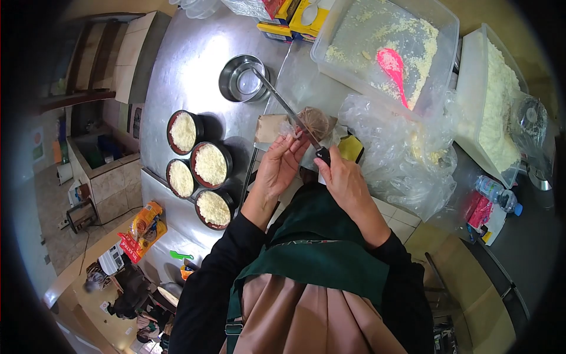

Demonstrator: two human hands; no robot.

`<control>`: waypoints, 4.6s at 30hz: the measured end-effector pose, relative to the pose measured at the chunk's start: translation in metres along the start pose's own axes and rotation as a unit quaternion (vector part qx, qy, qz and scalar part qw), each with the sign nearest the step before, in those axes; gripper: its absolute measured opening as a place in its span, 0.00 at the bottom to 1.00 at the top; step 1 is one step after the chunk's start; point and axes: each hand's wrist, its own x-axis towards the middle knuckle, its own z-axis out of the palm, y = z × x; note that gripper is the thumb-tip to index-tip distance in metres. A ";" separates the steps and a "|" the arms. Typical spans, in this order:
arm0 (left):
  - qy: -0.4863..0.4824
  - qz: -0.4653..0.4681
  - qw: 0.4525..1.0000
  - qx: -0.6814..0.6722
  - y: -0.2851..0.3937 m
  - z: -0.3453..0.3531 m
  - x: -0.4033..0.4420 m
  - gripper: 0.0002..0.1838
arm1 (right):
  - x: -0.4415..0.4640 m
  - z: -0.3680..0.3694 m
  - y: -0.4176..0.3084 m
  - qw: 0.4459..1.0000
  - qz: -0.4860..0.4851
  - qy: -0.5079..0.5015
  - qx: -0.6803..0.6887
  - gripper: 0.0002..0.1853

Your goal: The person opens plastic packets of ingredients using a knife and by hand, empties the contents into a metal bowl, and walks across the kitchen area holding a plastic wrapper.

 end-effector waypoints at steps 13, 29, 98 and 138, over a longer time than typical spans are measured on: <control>0.007 -0.002 1.000 0.004 -0.008 -0.013 0.002 0.17 | 0.006 0.004 -0.004 1.000 -0.002 0.012 -0.013 0.16; 0.023 0.008 1.000 0.004 -0.002 0.005 -0.001 0.15 | 0.001 0.006 0.000 1.000 -0.001 0.008 0.011 0.16; -0.001 0.010 0.999 0.030 -0.011 0.006 -0.005 0.16 | -0.022 -0.004 -0.010 0.997 0.055 -0.022 -0.052 0.15; -0.016 -0.012 0.999 0.042 -0.017 0.009 -0.012 0.20 | -0.016 -0.018 -0.008 0.997 0.029 -0.029 -0.061 0.15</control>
